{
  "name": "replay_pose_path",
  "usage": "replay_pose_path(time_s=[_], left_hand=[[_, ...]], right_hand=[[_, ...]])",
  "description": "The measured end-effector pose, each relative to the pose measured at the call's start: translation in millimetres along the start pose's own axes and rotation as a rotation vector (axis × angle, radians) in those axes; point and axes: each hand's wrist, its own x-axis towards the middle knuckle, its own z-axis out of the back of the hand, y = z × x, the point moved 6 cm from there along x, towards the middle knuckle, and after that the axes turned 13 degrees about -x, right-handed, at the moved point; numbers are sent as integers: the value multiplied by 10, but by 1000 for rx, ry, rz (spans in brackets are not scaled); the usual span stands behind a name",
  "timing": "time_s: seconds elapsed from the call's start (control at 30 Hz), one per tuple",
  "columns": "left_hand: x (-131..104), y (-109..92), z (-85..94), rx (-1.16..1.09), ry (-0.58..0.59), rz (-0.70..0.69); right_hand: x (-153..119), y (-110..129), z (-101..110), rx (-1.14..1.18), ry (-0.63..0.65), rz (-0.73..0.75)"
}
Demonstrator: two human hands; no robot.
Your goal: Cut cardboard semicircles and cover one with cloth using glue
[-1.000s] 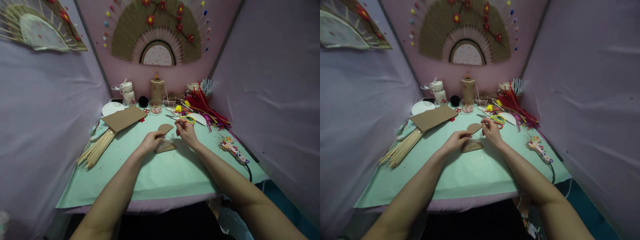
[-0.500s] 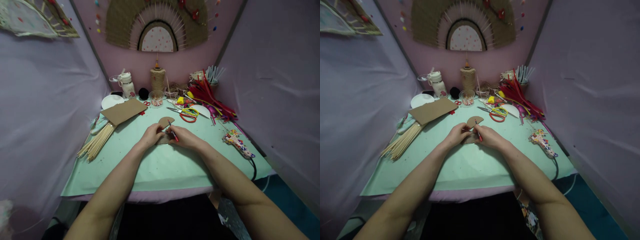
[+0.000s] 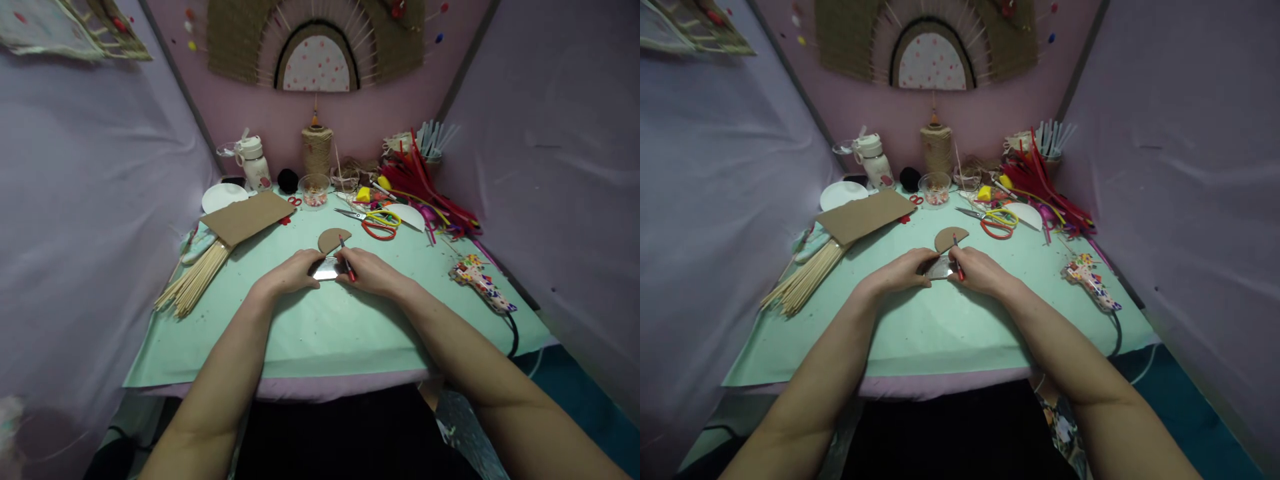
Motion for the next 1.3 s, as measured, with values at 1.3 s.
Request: replay_pose_path(time_s=[1.3], left_hand=[[-6, 218, 24, -173, -89, 101]], right_hand=[[25, -274, -49, 262, 57, -27]])
